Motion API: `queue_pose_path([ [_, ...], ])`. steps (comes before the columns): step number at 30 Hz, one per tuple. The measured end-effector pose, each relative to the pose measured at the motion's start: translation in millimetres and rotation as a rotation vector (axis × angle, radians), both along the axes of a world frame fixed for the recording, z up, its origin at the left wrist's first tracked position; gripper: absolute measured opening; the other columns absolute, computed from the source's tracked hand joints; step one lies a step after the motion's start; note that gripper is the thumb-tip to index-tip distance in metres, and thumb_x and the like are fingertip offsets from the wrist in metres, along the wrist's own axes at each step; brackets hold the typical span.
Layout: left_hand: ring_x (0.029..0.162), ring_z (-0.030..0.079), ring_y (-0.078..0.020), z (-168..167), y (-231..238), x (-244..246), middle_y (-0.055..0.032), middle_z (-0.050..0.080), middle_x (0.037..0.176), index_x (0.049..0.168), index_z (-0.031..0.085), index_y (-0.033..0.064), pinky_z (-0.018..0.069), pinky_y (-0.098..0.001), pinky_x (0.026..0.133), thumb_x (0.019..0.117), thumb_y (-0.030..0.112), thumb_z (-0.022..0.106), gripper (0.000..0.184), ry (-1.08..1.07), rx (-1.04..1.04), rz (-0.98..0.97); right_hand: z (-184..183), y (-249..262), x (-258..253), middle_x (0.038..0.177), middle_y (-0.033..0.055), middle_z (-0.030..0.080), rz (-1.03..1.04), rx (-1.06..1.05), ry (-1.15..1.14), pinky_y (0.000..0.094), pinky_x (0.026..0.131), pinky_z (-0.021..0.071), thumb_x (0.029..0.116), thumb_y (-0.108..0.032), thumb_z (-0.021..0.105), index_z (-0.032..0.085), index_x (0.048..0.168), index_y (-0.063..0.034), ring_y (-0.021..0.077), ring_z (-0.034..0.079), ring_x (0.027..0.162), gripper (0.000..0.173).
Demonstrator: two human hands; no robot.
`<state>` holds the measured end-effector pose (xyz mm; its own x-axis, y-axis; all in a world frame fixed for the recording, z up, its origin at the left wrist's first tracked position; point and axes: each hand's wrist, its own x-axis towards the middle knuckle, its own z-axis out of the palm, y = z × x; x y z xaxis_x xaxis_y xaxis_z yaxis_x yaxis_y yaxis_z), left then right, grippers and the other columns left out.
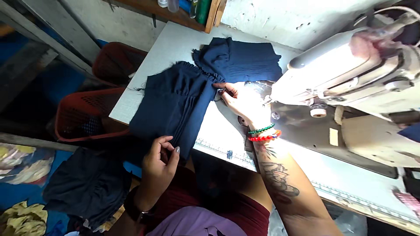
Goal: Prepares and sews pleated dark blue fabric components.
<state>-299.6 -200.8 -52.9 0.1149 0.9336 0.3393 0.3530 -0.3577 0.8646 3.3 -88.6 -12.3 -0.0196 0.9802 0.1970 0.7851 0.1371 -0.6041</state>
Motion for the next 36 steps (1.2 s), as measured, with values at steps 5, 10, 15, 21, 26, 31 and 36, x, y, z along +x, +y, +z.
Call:
queue_pose_path([
  [5,0.068,0.056,-0.0003,-2,1,-1,0.0031,0.065,0.087,0.12,0.065,0.0009,0.0469,-0.0152,0.057,0.0968,0.019,0.063,0.029,0.021,-0.009,0.005,5,-17,-8,0.104,0.0041,0.075,-0.072,0.041,-0.053,0.0466,0.074,0.0551,0.1072,-0.023,0.053,0.071,0.128,-0.0224,0.018,0.07,0.084,0.028],
  [10,0.072,0.056,-0.0015,0,0,-3,0.0028,0.065,0.091,0.112,0.07,0.0082,0.0473,-0.0177,0.06,0.0995,0.036,0.061,0.032,0.21,-0.005,0.057,9,-7,-11,0.107,0.0087,0.07,-0.085,0.129,-0.027,0.0431,0.085,0.0537,0.1088,-0.029,0.05,0.071,0.124,-0.015,0.021,0.067,0.097,0.029],
  [15,0.073,0.058,-0.0008,4,3,-5,0.0011,0.065,0.091,0.1,0.07,0.0083,0.0484,-0.016,0.061,0.0966,0.032,0.064,0.025,0.229,-0.011,0.046,25,41,-9,0.098,0.0114,0.07,0.026,-0.092,0.079,0.0506,0.083,0.0513,0.1034,-0.044,0.056,0.074,0.107,-0.0076,0.0235,0.067,0.091,0.041],
  [21,0.072,0.057,0.0008,8,3,-9,0.0015,0.065,0.093,0.103,0.07,0.0077,0.0483,-0.0149,0.061,0.0958,0.034,0.065,0.027,0.234,-0.069,0.012,22,53,-3,0.084,0.0041,0.065,0.065,-0.197,0.145,0.0447,0.075,0.0481,0.1016,-0.046,0.061,0.072,0.102,-0.0102,0.0162,0.06,0.078,0.038],
  [26,0.068,0.055,0.0015,5,1,-8,0.0026,0.064,0.09,0.096,0.069,0.0087,0.0458,-0.0132,0.057,0.0931,0.03,0.07,0.021,0.236,-0.071,0.004,13,55,1,0.092,0.0066,0.063,0.06,-0.138,0.226,0.0434,0.078,0.0466,0.0982,-0.037,0.068,0.071,0.097,-0.009,0.0179,0.059,0.086,0.028],
  [31,0.07,0.062,0.001,9,-1,-5,0.0012,0.068,0.087,0.095,0.067,0.0036,0.053,-0.0131,0.061,0.0903,0.012,0.072,0.011,0.083,-0.076,-0.058,3,55,5,0.094,0.0068,0.059,0.084,0.014,0.29,0.0385,0.079,0.0445,0.0971,-0.031,0.069,0.07,0.093,-0.0075,0.0172,0.056,0.089,0.024],
  [36,0.066,0.058,0.0028,7,-3,-3,0.0012,0.068,0.088,0.095,0.067,0.0029,0.0494,-0.0106,0.058,0.0896,0.007,0.071,0.008,0.06,-0.061,-0.075,-1,53,-4,0.096,0.0111,0.063,0.039,0.101,0.24,0.0427,0.082,0.0488,0.0993,-0.026,0.065,0.069,0.099,-0.0027,0.0217,0.062,0.091,0.024],
])
